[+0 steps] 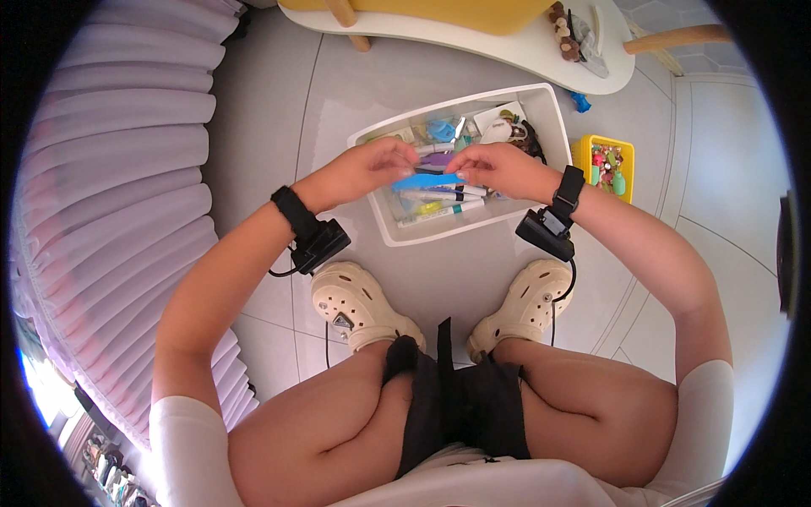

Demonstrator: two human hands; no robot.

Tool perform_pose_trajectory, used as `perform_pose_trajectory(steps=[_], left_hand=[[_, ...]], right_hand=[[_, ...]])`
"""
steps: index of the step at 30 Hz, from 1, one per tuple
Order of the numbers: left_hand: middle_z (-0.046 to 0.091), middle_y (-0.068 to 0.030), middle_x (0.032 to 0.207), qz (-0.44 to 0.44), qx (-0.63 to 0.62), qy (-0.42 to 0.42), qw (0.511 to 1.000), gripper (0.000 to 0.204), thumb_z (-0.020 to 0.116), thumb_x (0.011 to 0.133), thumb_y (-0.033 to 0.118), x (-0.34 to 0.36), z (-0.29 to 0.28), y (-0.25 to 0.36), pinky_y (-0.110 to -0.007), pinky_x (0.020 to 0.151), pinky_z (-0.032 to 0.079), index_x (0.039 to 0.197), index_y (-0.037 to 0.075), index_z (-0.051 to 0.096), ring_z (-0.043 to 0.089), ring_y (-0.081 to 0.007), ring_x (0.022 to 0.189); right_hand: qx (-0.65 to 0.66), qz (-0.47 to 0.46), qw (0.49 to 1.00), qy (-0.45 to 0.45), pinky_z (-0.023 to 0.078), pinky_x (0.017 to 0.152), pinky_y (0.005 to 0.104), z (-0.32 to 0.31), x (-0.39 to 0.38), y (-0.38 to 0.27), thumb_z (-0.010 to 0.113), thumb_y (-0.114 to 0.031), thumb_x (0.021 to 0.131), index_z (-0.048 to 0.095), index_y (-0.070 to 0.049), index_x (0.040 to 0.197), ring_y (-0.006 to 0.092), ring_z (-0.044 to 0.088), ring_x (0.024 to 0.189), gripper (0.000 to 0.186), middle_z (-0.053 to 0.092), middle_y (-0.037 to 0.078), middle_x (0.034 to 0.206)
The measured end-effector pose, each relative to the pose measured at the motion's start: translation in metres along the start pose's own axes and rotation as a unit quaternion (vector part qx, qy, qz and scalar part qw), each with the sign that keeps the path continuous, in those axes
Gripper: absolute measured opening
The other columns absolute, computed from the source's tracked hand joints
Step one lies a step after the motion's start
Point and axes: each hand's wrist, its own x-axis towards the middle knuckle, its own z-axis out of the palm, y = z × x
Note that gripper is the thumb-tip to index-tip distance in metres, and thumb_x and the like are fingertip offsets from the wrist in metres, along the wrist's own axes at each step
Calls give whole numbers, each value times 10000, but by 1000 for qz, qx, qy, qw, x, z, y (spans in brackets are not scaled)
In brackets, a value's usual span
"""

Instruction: The person sorts through various small items in a white bin, including pens and toys, before picking up and opening a small plastic packet to retrieve a toy figure.

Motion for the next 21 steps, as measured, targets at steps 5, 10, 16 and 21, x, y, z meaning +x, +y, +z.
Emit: perform_pose_trajectory(steps=[5, 10, 16, 21], left_hand=[[588, -14, 1019, -70, 25, -16, 997, 243, 541, 988, 107, -4, 1, 6, -259, 880, 470, 1224, 54, 533, 552, -91, 942], [594, 7, 979, -27, 11, -50, 998, 261, 573, 973, 113, -7, 1, -2, -238, 827, 466, 1230, 71, 552, 545, -78, 886], [616, 26, 877, -56, 91, -43, 993, 231, 646, 936, 160, -9, 13, 4, -222, 743, 441, 1135, 45, 619, 529, -56, 813], [621, 2, 831, -43, 147, -30, 988, 214, 656, 914, 171, -16, 19, 3, -246, 716, 463, 1078, 34, 644, 539, -78, 777]], right_hand=[[59, 29, 998, -15, 483, 775, 272, 0, -8, 7, 590, -93, 927, 659, -67, 1142, 118, 583, 848, 228, 666, 51, 925], [91, 26, 995, -20, 483, 768, 264, -1, -11, 9, 602, -95, 921, 656, -61, 1144, 112, 583, 833, 231, 666, 47, 923], [70, 18, 997, -18, 486, 724, 266, 6, -24, 6, 637, -163, 916, 661, -62, 1117, 118, 592, 785, 227, 660, 47, 869], [-61, -9, 997, -49, 478, 667, 303, 6, -34, -2, 628, -243, 929, 658, -72, 1100, 154, 600, 726, 244, 650, 80, 811]])
